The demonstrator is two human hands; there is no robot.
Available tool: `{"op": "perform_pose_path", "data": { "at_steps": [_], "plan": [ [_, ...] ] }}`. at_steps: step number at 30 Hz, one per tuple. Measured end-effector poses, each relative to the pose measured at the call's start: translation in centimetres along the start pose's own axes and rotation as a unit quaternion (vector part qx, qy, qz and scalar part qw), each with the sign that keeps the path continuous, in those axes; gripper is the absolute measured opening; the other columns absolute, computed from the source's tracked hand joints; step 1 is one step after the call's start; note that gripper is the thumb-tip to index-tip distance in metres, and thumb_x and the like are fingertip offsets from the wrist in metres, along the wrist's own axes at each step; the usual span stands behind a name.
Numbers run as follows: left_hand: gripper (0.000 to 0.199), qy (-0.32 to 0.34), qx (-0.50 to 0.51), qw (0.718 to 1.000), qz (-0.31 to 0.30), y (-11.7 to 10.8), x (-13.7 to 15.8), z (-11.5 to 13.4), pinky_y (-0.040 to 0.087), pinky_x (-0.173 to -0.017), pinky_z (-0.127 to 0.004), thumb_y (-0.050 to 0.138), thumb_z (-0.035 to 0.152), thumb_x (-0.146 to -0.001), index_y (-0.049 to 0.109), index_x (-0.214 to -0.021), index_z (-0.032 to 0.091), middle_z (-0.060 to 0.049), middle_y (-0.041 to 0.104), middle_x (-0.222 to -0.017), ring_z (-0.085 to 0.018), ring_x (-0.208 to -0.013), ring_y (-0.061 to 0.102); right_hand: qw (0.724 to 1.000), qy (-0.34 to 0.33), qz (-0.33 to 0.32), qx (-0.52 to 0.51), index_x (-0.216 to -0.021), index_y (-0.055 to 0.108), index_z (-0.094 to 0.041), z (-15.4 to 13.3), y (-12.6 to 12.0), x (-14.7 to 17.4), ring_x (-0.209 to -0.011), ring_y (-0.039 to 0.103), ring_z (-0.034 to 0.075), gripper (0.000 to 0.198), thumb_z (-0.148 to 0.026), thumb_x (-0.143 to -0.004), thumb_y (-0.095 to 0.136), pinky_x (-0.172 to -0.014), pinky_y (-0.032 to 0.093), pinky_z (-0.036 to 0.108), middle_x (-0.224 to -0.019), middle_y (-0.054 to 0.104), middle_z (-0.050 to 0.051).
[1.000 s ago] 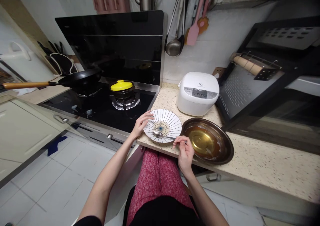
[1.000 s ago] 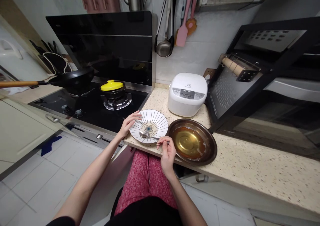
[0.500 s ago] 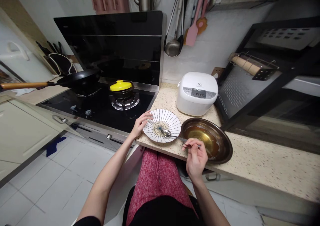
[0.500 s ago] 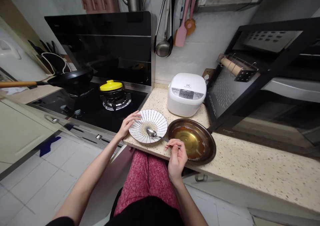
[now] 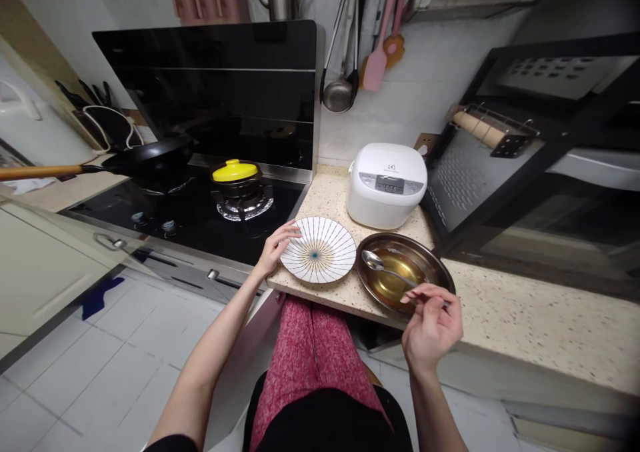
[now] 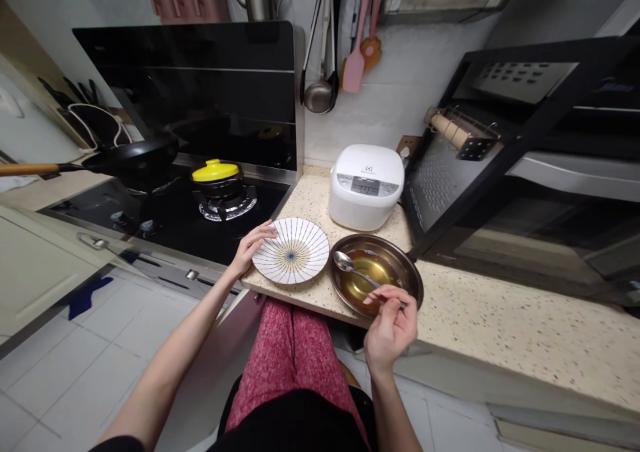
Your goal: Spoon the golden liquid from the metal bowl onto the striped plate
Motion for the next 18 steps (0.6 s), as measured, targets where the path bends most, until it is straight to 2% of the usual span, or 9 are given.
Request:
{"op": "perform_pose_path", "data": {
  "at_steps": [4,7,13,18],
  "plan": [
    [0.038,0.000,-0.001,1.000,0.003,0.0,0.0,-0.1,0.034,-0.123,-0.062,0.055,0.045,-0.101,0.081,-0.108,0.019,-0.015,0.072,-0.128,-0.038,-0.145,0.050,0.997,-0.051,-0.011,0.056,-0.088,0.059,-0.020,-0.1,-0.8,-0.1,-0.068,0.059,0.014,0.019,-0.034,-0.101,0.059,-0.058,0.051,0.029,-0.084,0.061,0.002],
    [0.038,-0.003,-0.007,1.000,0.005,0.0,0.0,-0.1,0.034,-0.122,-0.062,0.054,0.046,-0.101,0.081,-0.107,0.019,-0.015,0.072,-0.128,-0.038,-0.146,0.050,0.986,-0.106,-0.066,0.108,-0.090,0.061,-0.020,0.1,-1.5,0.1,-0.069,0.059,0.015,0.017,-0.027,-0.103,0.054,-0.057,0.049,0.029,-0.085,0.062,0.004],
    [0.039,-0.002,-0.015,1.000,0.005,0.0,0.0,-0.2,0.035,-0.122,-0.062,0.054,0.047,-0.101,0.081,-0.107,0.020,-0.015,0.073,-0.128,-0.039,-0.146,0.050,0.926,-0.253,-0.225,0.167,-0.096,0.064,-0.021,0.1,-1.9,0.9,-0.073,0.063,0.018,0.017,-0.013,-0.099,0.050,-0.066,0.051,0.035,-0.080,0.064,0.004],
    [0.039,0.001,-0.013,1.000,0.005,0.0,0.0,-0.3,0.034,-0.122,-0.062,0.054,0.046,-0.101,0.081,-0.107,0.019,-0.015,0.073,-0.127,-0.039,-0.146,0.050,0.891,-0.301,-0.300,0.161,-0.099,0.065,-0.021,-0.6,-1.3,1.1,-0.070,0.062,0.018,0.022,-0.006,-0.095,0.049,-0.062,0.051,0.034,-0.079,0.065,0.004]
  ]
}}
Point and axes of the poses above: each hand's wrist, its own x-axis away from the middle knuckle, its own y-axis out of the palm, z = x × y, the point moved 2 cm from there along -x, towards the middle knuckle
